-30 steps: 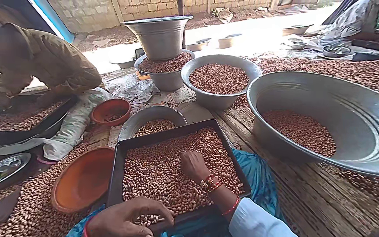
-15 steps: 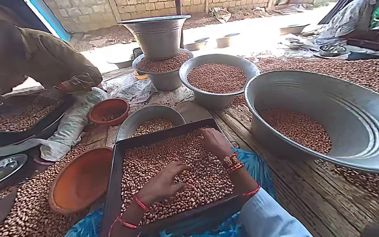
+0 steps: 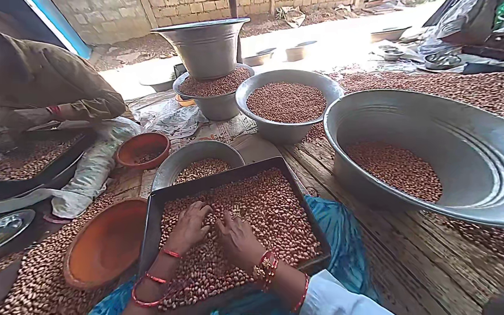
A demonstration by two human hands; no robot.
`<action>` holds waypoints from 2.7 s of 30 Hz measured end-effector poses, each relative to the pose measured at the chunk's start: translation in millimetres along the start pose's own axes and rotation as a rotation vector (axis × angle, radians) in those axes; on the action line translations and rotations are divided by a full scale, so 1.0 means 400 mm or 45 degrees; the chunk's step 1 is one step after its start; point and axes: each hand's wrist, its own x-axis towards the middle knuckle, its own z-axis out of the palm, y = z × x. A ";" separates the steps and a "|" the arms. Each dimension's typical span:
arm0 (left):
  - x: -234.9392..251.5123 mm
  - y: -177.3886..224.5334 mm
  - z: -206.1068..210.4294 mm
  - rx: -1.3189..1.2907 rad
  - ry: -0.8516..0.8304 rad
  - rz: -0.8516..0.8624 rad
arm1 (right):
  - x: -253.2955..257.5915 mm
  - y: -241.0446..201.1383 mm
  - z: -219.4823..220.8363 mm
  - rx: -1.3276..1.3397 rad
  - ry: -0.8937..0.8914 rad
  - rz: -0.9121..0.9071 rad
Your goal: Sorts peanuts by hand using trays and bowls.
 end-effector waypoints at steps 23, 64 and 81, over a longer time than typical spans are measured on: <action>0.074 0.119 0.058 0.051 0.532 0.246 | 0.014 0.188 -0.152 0.069 0.253 0.168; 0.034 0.132 0.086 -0.250 0.367 0.128 | 0.062 0.184 -0.114 0.218 0.354 0.133; 0.026 0.091 0.048 -0.829 0.335 0.024 | 0.087 0.192 -0.138 0.634 0.496 0.202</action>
